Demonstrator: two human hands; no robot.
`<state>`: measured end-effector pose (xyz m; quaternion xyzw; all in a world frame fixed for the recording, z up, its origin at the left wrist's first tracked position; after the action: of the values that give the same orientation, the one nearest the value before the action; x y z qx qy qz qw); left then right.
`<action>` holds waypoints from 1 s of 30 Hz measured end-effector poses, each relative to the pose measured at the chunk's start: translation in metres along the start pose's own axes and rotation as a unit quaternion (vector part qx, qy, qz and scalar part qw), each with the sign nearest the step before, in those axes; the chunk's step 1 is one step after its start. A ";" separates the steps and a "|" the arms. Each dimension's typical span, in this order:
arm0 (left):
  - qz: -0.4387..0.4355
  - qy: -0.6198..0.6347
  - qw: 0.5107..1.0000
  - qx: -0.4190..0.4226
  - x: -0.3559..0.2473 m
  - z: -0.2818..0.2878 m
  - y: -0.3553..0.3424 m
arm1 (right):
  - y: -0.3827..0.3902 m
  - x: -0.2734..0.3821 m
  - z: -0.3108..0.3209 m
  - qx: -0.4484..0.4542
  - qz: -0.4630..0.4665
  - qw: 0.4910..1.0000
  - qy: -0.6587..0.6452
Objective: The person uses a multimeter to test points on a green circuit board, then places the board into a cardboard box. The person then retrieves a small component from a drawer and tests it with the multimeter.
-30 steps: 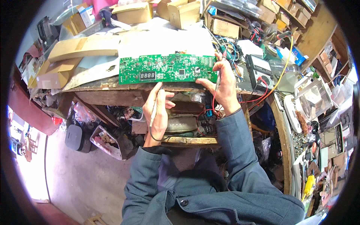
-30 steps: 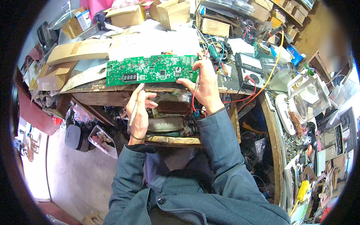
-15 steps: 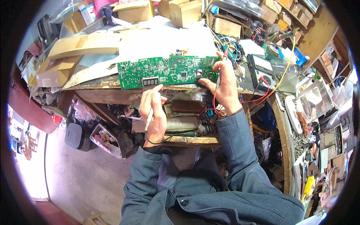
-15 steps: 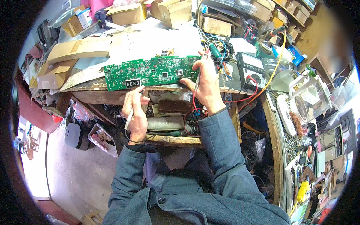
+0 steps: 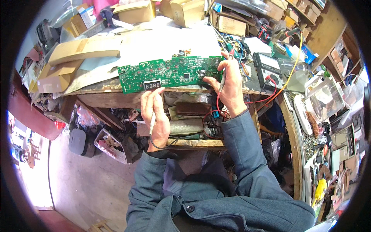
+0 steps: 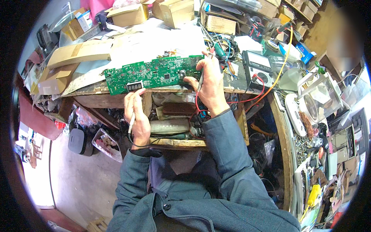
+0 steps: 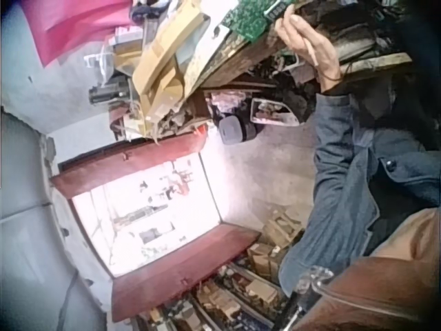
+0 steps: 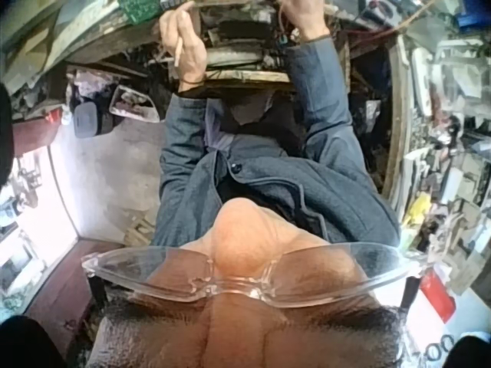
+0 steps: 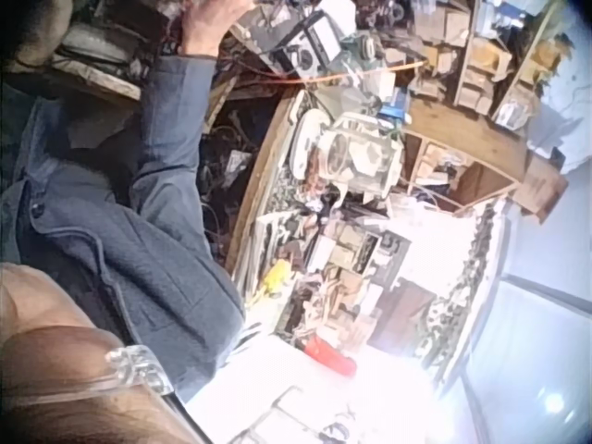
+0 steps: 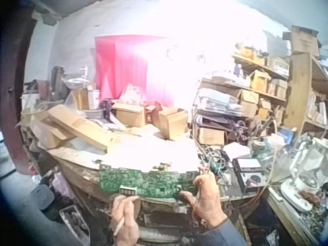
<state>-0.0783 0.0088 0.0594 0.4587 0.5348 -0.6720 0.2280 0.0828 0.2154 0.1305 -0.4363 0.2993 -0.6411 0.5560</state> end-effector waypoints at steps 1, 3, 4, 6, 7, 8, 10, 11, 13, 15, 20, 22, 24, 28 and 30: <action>0.000 0.000 1.000 -0.001 -0.001 0.000 0.000 | 0.000 0.000 0.001 -0.004 -0.003 1.000 -0.001; 0.006 -0.008 1.000 0.002 0.000 0.000 0.001 | -0.001 0.001 0.003 -0.013 -0.010 1.000 -0.005; 0.013 -0.016 1.000 0.005 0.003 -0.001 0.002 | -0.001 0.002 0.004 -0.013 -0.013 1.000 0.003; 0.020 -0.023 0.999 0.013 0.006 -0.002 0.002 | 0.000 0.001 0.003 -0.015 -0.013 1.000 0.010; 0.022 -0.022 0.999 0.019 0.007 -0.003 0.002 | 0.001 0.001 0.003 -0.015 -0.013 1.000 0.014; 0.023 -0.021 0.999 0.024 0.007 -0.004 0.001 | 0.000 0.002 0.004 -0.019 -0.011 1.000 0.018; 0.024 -0.025 0.999 0.021 0.006 -0.004 0.001 | 0.001 0.005 0.004 -0.024 -0.010 0.999 0.024; 0.024 -0.028 0.999 0.020 0.006 -0.005 0.001 | 0.001 0.005 0.004 -0.023 -0.016 0.999 0.028; 0.035 -0.017 0.999 0.029 0.008 -0.007 0.000 | 0.000 0.005 0.005 -0.021 -0.026 0.999 0.038; 0.035 -0.016 0.999 0.039 0.012 -0.007 -0.001 | 0.000 0.005 0.004 -0.021 -0.021 0.998 0.049; 0.008 -0.016 1.000 0.023 0.018 -0.004 -0.001 | 0.004 -0.007 0.003 -0.022 -0.037 0.999 0.019; 0.016 0.007 1.000 0.021 0.023 -0.006 0.000 | 0.005 -0.010 0.006 -0.025 -0.041 0.999 0.021; 0.005 0.002 1.000 0.024 0.025 -0.005 -0.001 | 0.003 -0.012 0.010 -0.034 -0.062 0.998 -0.002; 0.017 0.052 0.998 0.027 0.018 -0.008 0.000 | 0.006 -0.023 0.026 -0.104 -0.133 0.982 -0.089; 0.023 0.085 0.996 0.021 0.017 -0.008 0.001 | 0.007 -0.026 0.033 -0.194 -0.165 0.939 -0.231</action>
<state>-0.0829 0.0190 0.0446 0.5313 0.5273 -0.6362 0.1869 0.1149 0.2427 0.1332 -0.7151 0.2053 -0.5346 0.4008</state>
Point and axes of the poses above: each hand's wrist, its own y-axis away from the middle knuckle, its own z-axis out of the back of the hand, x = y × z, the point moved 9 cm from there along -y, towards the middle knuckle, and after that the axes turned 7 degrees about z, right-handed, at the moved point
